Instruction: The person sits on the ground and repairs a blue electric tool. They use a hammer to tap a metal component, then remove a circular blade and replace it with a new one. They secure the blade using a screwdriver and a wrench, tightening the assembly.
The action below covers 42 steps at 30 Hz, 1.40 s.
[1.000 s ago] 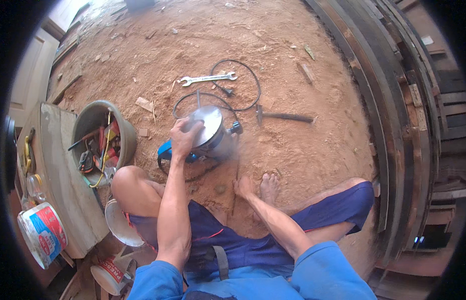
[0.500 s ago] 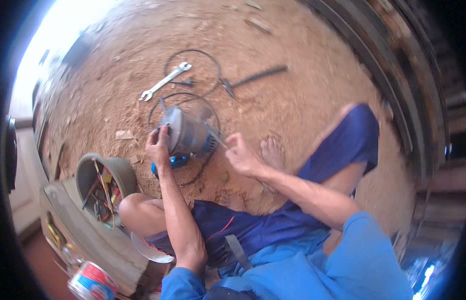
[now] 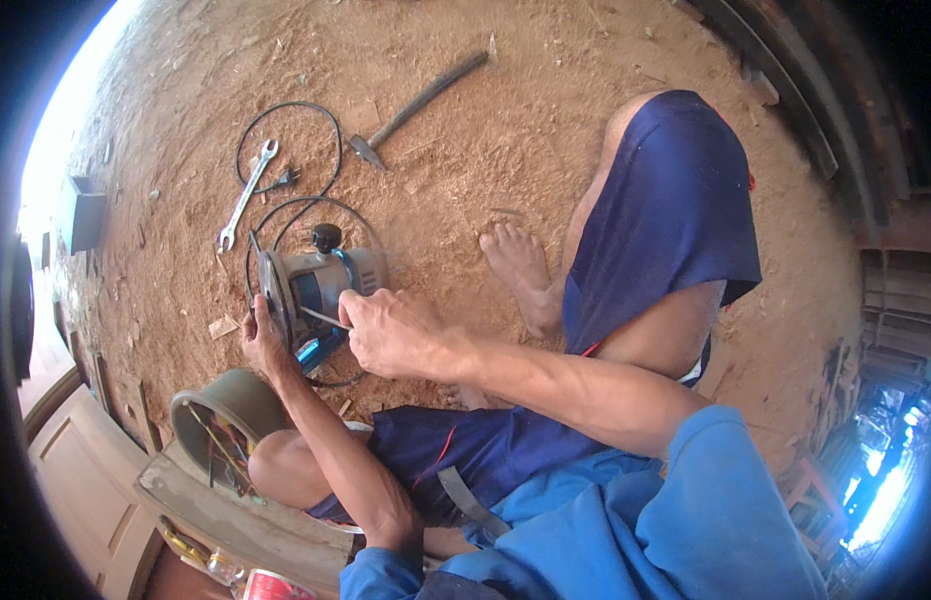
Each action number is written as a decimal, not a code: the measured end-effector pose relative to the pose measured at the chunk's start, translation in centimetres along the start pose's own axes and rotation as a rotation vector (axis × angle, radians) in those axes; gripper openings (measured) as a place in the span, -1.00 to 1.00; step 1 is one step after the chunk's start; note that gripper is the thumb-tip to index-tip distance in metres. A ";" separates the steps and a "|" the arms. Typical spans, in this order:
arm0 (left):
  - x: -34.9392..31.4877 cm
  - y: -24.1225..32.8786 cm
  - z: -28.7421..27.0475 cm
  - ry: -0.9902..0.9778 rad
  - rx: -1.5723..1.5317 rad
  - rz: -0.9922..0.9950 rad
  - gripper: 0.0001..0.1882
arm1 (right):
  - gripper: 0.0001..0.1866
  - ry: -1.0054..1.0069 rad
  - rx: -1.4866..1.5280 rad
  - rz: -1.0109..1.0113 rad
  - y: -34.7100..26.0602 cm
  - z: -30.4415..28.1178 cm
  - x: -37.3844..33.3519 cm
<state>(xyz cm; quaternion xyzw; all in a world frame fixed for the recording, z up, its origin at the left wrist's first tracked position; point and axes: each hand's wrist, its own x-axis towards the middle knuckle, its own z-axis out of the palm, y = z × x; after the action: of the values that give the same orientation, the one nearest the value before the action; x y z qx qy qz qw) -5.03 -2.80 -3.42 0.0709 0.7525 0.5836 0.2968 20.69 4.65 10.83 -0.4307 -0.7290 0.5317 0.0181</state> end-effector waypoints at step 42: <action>-0.4 5.4 -2.2 -0.152 0.283 0.059 -0.67 | -0.63 -0.038 -0.358 -0.269 -2.3 -1.0 5.8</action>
<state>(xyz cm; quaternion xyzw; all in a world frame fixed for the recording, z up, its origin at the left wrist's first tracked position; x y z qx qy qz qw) -7.19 -3.11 1.98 0.1780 0.8002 0.4731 0.3226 16.10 9.04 10.56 -0.3160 -0.8627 0.3948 -0.0015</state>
